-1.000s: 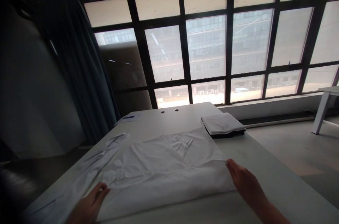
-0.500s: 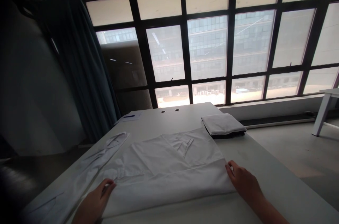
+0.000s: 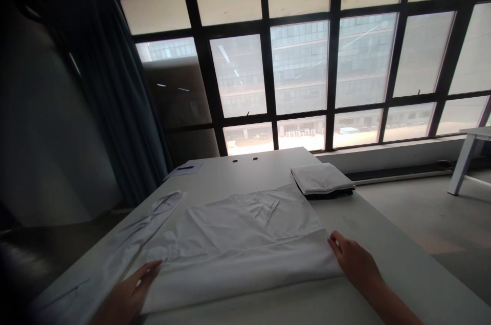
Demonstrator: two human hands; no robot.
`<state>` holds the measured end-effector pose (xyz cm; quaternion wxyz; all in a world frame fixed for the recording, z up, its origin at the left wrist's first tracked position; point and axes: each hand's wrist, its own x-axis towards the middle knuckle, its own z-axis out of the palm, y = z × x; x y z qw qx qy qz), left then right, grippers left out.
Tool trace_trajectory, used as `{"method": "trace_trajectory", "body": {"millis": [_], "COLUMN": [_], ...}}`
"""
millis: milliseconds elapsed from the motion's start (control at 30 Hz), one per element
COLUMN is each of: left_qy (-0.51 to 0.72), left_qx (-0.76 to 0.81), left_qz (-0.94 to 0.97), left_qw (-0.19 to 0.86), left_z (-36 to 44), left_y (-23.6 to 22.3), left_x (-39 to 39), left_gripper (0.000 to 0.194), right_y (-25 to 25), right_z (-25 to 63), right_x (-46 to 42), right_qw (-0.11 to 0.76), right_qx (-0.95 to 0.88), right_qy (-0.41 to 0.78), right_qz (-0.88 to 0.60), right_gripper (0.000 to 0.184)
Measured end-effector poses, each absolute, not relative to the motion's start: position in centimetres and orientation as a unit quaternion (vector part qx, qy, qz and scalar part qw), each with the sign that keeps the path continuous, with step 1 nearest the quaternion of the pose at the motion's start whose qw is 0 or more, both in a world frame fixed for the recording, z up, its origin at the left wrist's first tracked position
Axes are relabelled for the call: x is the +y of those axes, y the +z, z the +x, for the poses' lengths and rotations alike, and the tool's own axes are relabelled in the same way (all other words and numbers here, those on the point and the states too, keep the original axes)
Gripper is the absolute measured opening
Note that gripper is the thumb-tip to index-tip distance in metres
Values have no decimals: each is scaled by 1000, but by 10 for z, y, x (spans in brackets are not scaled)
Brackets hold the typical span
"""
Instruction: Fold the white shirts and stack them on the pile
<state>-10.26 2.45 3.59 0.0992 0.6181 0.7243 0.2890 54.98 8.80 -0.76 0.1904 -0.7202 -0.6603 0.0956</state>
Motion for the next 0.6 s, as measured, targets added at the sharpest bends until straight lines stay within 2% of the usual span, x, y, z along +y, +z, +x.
{"method": "trace_trajectory", "body": {"millis": [433,600], "left_qy": [237,224], "left_qx": [757,765], "left_qz": [605,603], "left_qw": [65,47], "left_z": [-111,-118], "left_y": [25,24], "left_x": [33,32], "left_gripper": [43,45], "right_y": [-10,-14], "right_z": [550,548], "right_x": [94,93], "right_qw": [153,166], "right_qx": [-659,-645], "right_qy": [75,42], "right_qz": [-732,-745], "right_gripper": [31,33]}}
